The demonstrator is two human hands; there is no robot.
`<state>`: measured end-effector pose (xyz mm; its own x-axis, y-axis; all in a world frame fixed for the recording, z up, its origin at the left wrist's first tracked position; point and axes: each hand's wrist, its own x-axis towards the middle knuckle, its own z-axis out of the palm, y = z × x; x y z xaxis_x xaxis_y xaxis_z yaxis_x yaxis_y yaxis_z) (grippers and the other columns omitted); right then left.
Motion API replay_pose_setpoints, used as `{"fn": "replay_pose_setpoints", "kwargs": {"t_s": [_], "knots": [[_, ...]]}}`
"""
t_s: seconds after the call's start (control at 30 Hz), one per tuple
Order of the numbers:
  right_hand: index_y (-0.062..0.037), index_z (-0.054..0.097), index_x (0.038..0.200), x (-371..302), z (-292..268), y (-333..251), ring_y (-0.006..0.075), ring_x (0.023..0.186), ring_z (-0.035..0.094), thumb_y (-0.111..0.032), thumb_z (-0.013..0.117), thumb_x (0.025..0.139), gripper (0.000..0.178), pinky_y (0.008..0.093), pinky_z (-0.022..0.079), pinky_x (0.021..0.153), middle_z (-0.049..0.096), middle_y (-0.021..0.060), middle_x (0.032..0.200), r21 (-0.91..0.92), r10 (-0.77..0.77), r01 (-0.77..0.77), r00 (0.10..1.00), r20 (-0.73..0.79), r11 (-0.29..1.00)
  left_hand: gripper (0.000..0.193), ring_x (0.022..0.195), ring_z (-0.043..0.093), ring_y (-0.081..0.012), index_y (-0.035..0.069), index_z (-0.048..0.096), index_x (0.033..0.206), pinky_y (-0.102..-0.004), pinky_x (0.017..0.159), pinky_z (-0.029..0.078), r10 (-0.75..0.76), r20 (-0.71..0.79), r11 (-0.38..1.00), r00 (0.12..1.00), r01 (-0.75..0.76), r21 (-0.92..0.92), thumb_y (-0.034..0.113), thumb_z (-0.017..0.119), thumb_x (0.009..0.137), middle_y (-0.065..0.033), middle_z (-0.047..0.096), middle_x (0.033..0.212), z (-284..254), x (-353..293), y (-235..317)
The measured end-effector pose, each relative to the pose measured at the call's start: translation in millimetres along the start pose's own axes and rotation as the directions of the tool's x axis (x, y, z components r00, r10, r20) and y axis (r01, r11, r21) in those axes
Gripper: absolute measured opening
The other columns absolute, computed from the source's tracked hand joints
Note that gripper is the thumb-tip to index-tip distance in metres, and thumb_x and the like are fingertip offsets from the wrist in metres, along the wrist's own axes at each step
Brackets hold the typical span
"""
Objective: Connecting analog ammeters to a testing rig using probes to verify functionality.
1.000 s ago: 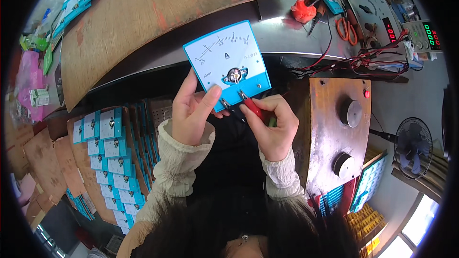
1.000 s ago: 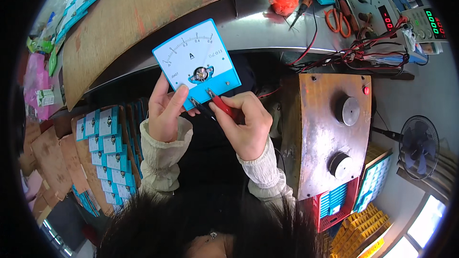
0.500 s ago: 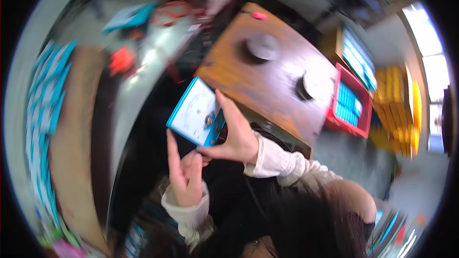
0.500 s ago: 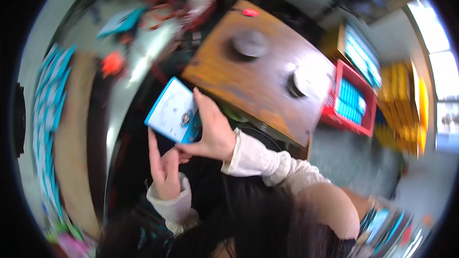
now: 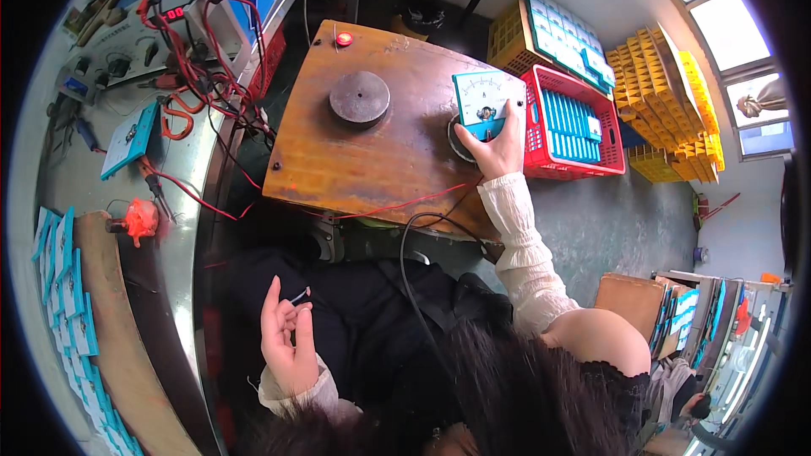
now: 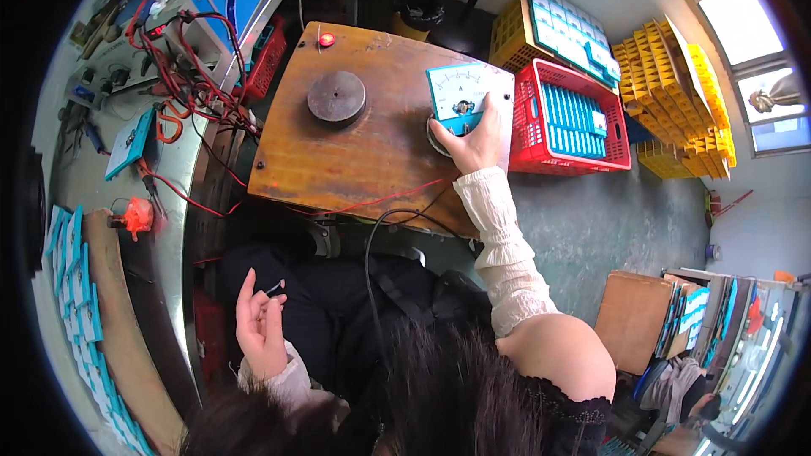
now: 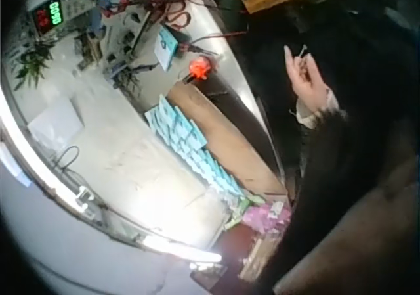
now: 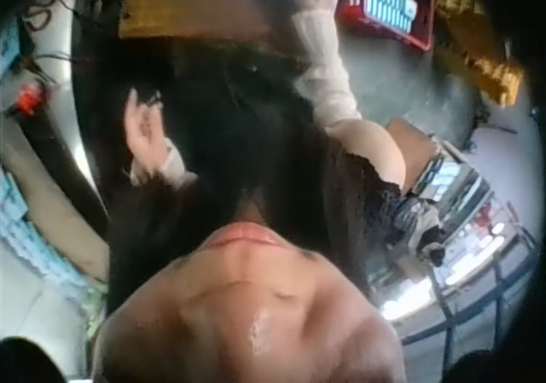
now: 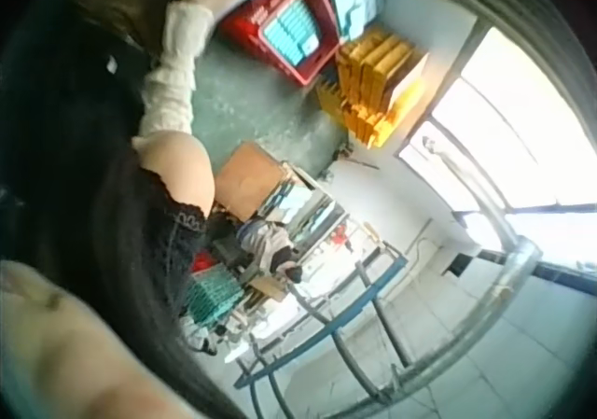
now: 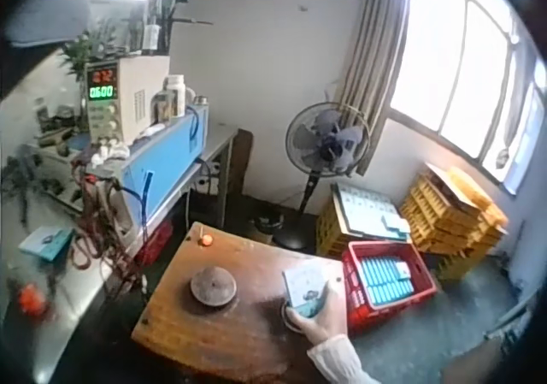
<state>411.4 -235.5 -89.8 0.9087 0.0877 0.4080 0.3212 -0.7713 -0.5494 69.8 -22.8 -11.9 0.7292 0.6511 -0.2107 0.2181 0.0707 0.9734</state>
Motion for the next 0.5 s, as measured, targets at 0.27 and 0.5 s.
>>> {"fn": "replay_pose_setpoints", "kwargs": {"t_s": [0.27,0.5], "knots": [[0.0104,0.033,0.135,2,4,0,0.0388,0.119,0.046,-0.041,0.084,0.06,0.105,0.0438,0.036,0.103,0.048,0.0273,0.126,-0.013,-0.026,0.025,0.999,-0.033,1.0,0.052,0.086,0.055,-0.0064,-0.002,0.037,0.14,-0.0194,0.086,0.044,-0.097,0.052,0.993,0.994,0.094,0.072,-0.002,0.055,0.092,-0.0008,0.052,0.091,19,-4,-8],[0.0107,0.033,0.135,1,5,-1,0.039,0.12,0.046,-0.042,0.084,0.06,0.105,0.0434,0.036,0.103,0.048,0.0278,0.127,-0.034,-0.037,0.036,0.999,-0.03,0.999,0.052,0.088,0.055,-0.0074,-0.001,0.039,0.139,-0.0201,0.084,0.044,-0.056,0.07,0.983,0.996,0.043,0.177,-0.002,0.057,0.09,-0.0016,0.052,0.092,20,-6,-6]]}}
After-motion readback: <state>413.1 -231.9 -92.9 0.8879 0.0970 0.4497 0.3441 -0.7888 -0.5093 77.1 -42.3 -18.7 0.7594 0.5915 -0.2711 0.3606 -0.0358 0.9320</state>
